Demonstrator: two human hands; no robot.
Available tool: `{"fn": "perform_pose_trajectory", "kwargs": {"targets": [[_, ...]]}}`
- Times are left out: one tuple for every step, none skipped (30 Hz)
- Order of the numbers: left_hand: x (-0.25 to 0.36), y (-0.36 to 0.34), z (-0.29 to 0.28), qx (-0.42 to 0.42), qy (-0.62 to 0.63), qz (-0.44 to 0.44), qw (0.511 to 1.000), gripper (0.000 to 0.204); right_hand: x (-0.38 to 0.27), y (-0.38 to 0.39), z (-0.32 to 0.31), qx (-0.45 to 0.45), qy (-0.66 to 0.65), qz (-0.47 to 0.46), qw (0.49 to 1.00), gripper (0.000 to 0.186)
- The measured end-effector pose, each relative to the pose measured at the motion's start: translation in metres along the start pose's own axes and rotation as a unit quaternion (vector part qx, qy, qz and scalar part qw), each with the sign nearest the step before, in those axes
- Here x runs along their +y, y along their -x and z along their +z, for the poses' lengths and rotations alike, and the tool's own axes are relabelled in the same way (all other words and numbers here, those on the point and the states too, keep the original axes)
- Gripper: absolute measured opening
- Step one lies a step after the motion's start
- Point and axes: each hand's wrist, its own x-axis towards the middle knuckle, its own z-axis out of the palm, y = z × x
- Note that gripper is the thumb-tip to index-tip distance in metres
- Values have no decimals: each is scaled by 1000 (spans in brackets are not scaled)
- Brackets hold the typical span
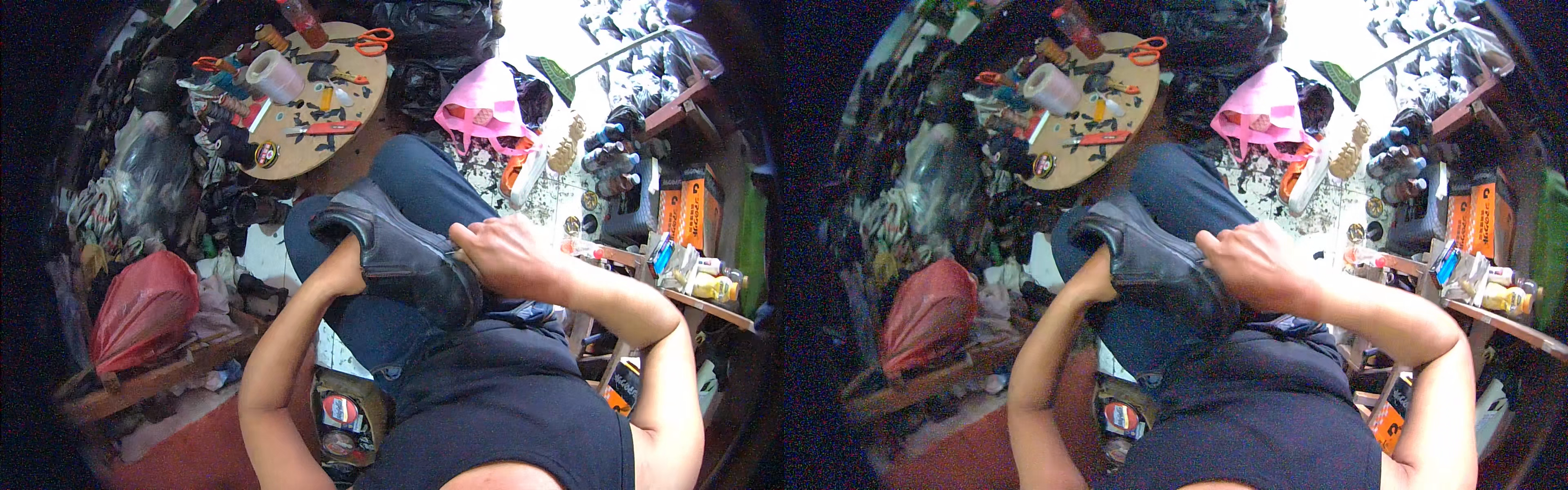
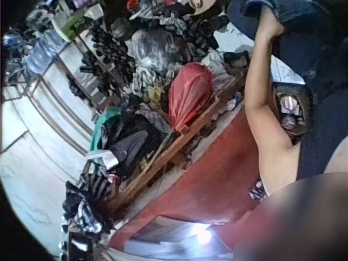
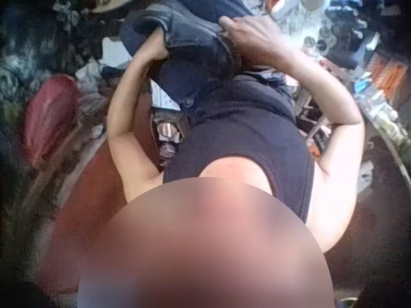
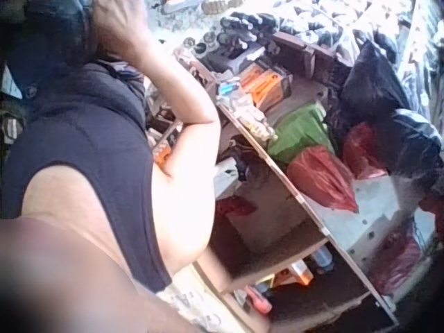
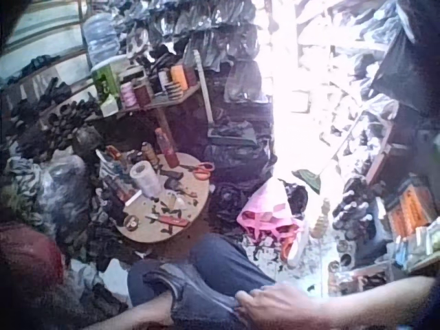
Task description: The person stitches the sole of a black leather shoe using a needle and thread, then cuts the thread with scissors and applies glue to the sole. The shoe is held on the lap and rotated to access different areas during the repair.
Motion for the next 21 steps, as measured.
{"fn": "perform_pose_trajectory", "kwargs": {"targets": [[3, 3, -2, 16, -54, -17, 998, 57, 2, -4, -5, -32, 6, -5, 999, 28], [4, 5, -4, 42, -44, 26, 998, 52, 6, -7, -12, -55, 10, -13, 998, 32], [7, 11, -6, 67, -28, 26, 997, 47, 7, -11, -17, -73, 34, 5, 997, 59], [8, 12, -8, 85, -16, 54, 995, 41, 12, -12, -24, -93, 63, 52, 992, 66], [9, 14, -10, 66, -10, 4, 998, 35, 24, -11, -34, -114, 88, 84, 986, 74], [10, 15, -14, 41, -10, -16, 999, 28, 36, -13, -41, -107, 109, 95, 984, 81], [11, 18, -17, 20, -14, -53, 998, 21, 49, -11, -48, -90, 110, 95, 985, 95], [11, 21, -20, 51, -16, -39, 998, 16, 62, -14, -51, -198, 88, 109, 970, 92], [13, 26, -21, 81, -23, -42, 996, 11, 71, -14, -51, -222, 23, 79, 972, 91], [14, 31, -23, 98, -38, -82, 991, 8, 79, -16, -48, -266, -4, 81, 960, 90], [16, 39, -20, 167, -12, -43, 985, 11, 83, -16, -43, -207, -55, 47, 976, 92], [17, 45, -18, 185, 12, -36, 982, 11, 85, -18, -37, -171, -78, 35, 982, 95], [17, 49, -15, 203, 35, -30, 978, 11, 85, -22, -32, -145, -88, 28, 985, 98], [17, 53, -12, 223, 47, -26, 973, 12, 82, -25, -26, -96, -35, -24, 994, 97], [15, 56, -10, 229, 46, -32, 972, 16, 79, -28, -21, -55, 32, -69, 996, 96], [13, 58, -7, 235, 65, -20, 970, 15, 77, -30, -16, -13, 98, -115, 988, 96], [11, 58, -4, 240, 74, -11, 968, 14, 77, -32, -13, 7, 120, -147, 982, 84], [9, 59, -2, 253, 80, -6, 964, 13, 80, -32, -11, -67, 67, -135, 986, 84], [7, 59, 0, 265, 167, -13, 949, 12, 86, -33, -10, -94, -7, -152, 984, 84], [5, 59, 1, 282, 249, -25, 926, 12, 94, -32, -9, -104, -90, -183, 973, 83], [4, 60, 2, 297, 330, -36, 895, 11, 104, -35, -9, -174, -270, -183, 929, 79]]}}
